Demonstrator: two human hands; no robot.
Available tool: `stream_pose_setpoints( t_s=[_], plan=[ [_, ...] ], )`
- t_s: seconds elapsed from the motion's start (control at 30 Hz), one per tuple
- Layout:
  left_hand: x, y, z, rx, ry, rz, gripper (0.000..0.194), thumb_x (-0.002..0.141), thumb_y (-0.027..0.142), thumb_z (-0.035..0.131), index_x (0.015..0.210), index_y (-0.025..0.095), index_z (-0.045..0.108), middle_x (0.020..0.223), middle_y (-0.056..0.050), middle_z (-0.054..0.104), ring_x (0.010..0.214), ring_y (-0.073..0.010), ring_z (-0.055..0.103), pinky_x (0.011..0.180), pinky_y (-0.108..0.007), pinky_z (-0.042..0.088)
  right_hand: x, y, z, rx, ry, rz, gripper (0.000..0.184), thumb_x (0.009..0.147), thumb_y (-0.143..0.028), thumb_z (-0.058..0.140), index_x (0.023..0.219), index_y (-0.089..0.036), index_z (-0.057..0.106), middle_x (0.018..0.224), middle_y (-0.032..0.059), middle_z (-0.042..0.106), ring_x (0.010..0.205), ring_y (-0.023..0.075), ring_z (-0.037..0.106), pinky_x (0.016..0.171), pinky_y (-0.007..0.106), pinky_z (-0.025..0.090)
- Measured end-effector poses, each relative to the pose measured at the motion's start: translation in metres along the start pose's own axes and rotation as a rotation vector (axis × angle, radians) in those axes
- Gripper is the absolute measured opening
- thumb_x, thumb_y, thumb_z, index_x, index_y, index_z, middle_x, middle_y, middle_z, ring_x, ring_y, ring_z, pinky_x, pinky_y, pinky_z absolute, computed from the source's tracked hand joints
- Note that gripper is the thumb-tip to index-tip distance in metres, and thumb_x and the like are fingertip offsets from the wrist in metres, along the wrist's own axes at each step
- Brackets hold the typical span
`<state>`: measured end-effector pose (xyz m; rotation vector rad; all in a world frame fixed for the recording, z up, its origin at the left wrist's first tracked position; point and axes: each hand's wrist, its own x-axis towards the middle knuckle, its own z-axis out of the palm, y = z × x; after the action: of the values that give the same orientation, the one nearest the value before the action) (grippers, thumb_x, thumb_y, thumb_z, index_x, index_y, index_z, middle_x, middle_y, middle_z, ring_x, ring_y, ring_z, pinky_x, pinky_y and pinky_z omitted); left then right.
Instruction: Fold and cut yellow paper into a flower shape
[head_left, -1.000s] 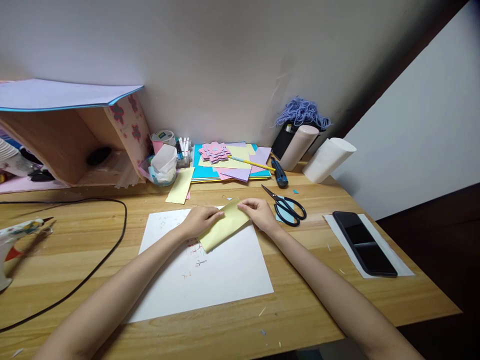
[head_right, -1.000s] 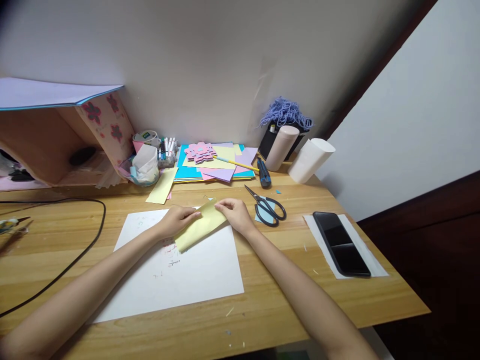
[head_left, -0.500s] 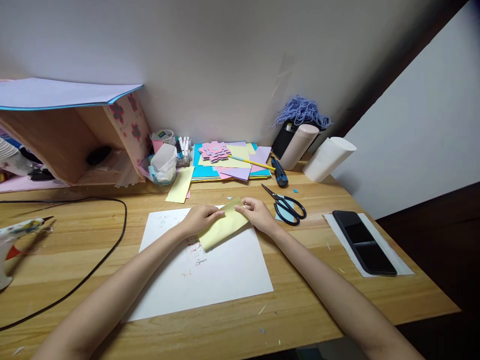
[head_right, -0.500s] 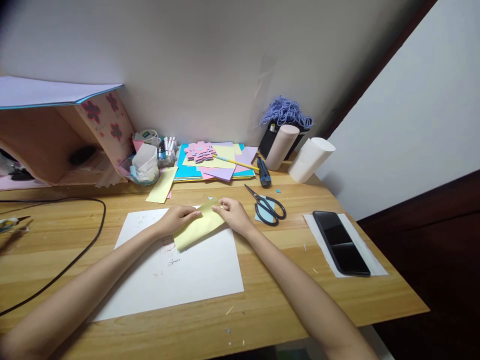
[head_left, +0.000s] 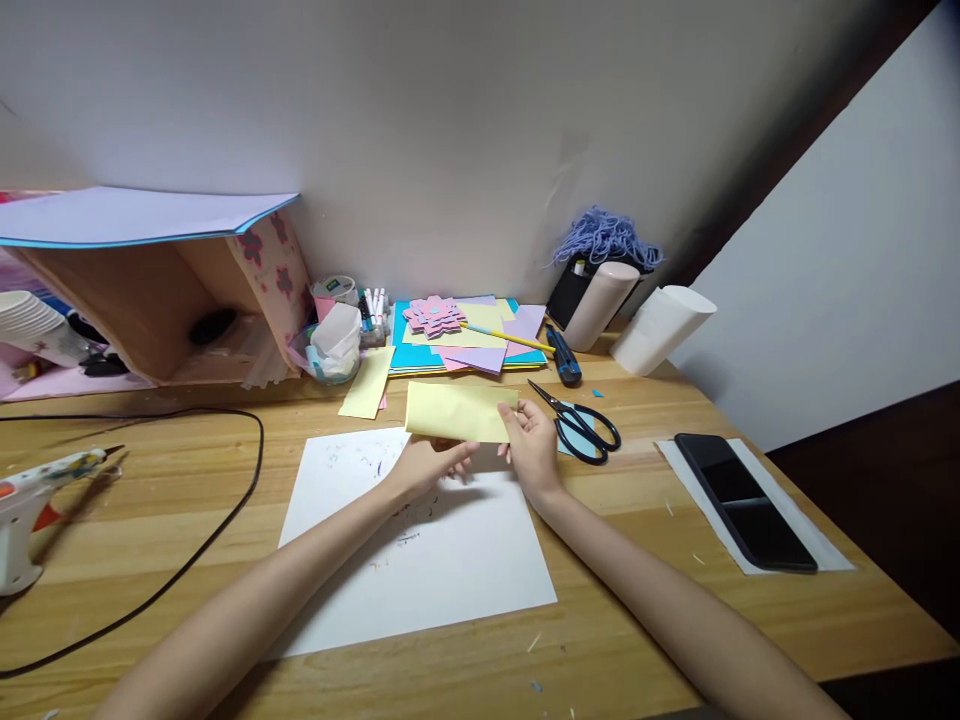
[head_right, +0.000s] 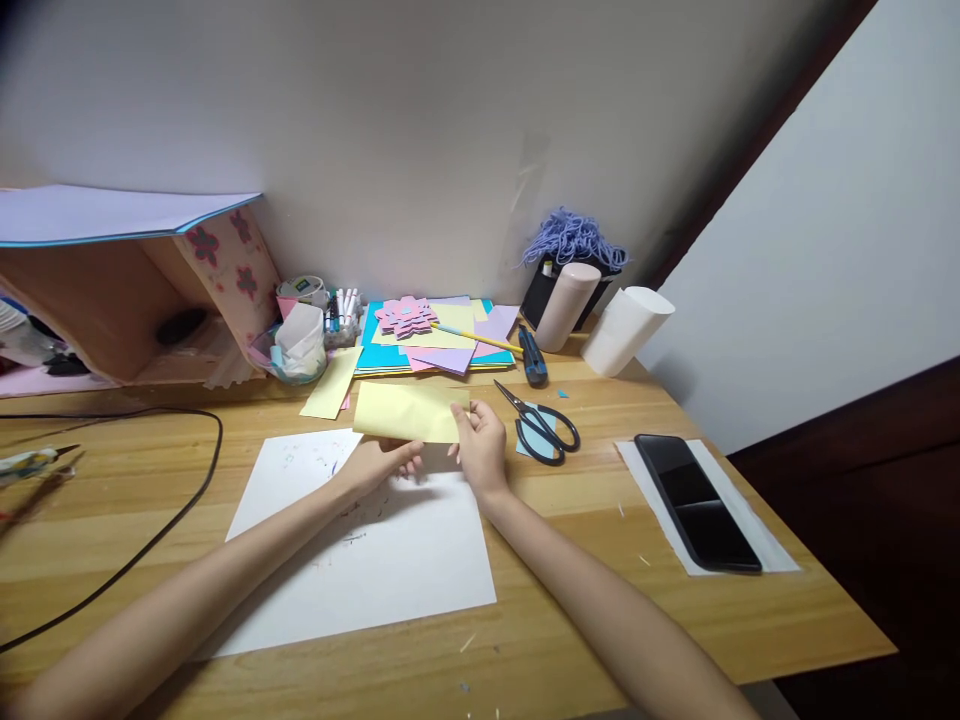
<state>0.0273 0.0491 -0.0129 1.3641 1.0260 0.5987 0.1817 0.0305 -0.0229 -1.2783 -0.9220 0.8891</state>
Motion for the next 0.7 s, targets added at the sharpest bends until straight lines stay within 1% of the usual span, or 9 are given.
stream_pose_setpoints(
  t_s=[0.1, 0.17, 0.27, 0.5, 0.6, 0.7],
  plan=[
    [-0.005, 0.003, 0.002, 0.026, 0.103, -0.059, 0.044, 0.067, 0.056, 0.057, 0.054, 0.014, 0.057, 0.054, -0.004, 0.06, 0.049, -0.0114, 0.053, 0.05, -0.023, 0.043, -0.008, 0.001, 0.007, 0.015, -0.03, 0.006, 0.03, 0.074, -0.048, 0.056, 0.074, -0.02, 0.046, 0.048, -0.0083, 0.045, 0.029, 0.0051, 0.039, 0.028, 0.017, 0.029],
    [-0.006, 0.004, 0.001, 0.014, 0.123, -0.039, 0.044, 0.069, 0.055, 0.056, 0.051, 0.014, 0.056, 0.051, -0.003, 0.058, 0.047, -0.0109, 0.052, 0.05, -0.022, 0.044, -0.01, 0.001, 0.009, 0.026, -0.043, 0.011, 0.029, 0.074, -0.047, 0.056, 0.075, -0.019, 0.047, 0.05, -0.0074, 0.047, 0.03, 0.0055, 0.04, 0.029, 0.017, 0.031],
    [-0.005, 0.002, -0.001, -0.037, 0.151, 0.011, 0.042, 0.069, 0.053, 0.057, 0.053, 0.014, 0.055, 0.049, -0.002, 0.057, 0.043, -0.01, 0.051, 0.047, -0.023, 0.044, -0.011, 0.002, 0.009, 0.031, -0.044, 0.015, 0.028, 0.075, -0.046, 0.056, 0.077, -0.019, 0.049, 0.052, -0.0061, 0.05, 0.032, 0.0063, 0.043, 0.03, 0.018, 0.033],
    [0.0, -0.004, -0.003, -0.214, 0.165, 0.095, 0.041, 0.07, 0.05, 0.058, 0.056, 0.012, 0.054, 0.044, -0.001, 0.053, 0.035, -0.0097, 0.047, 0.039, -0.025, 0.044, -0.011, 0.003, 0.01, 0.04, -0.046, 0.022, 0.027, 0.075, -0.045, 0.057, 0.076, -0.018, 0.05, 0.054, -0.0043, 0.054, 0.036, 0.0079, 0.047, 0.032, 0.018, 0.036],
    [0.002, -0.005, -0.007, -0.234, 0.147, 0.109, 0.043, 0.073, 0.051, 0.055, 0.054, 0.012, 0.053, 0.043, -0.001, 0.052, 0.035, -0.0102, 0.048, 0.04, -0.025, 0.045, -0.012, 0.004, 0.011, 0.033, -0.045, 0.037, 0.028, 0.075, -0.046, 0.056, 0.075, -0.019, 0.049, 0.052, -0.0041, 0.054, 0.036, 0.0089, 0.047, 0.032, 0.019, 0.035],
    [0.006, -0.008, -0.013, -0.208, 0.178, 0.127, 0.042, 0.075, 0.05, 0.053, 0.057, 0.012, 0.053, 0.045, -0.002, 0.055, 0.035, -0.0092, 0.048, 0.04, -0.022, 0.043, -0.012, 0.004, 0.011, 0.036, -0.049, 0.045, 0.029, 0.074, -0.047, 0.056, 0.074, -0.019, 0.049, 0.053, -0.0037, 0.054, 0.037, 0.009, 0.047, 0.033, 0.02, 0.035]
  ],
)
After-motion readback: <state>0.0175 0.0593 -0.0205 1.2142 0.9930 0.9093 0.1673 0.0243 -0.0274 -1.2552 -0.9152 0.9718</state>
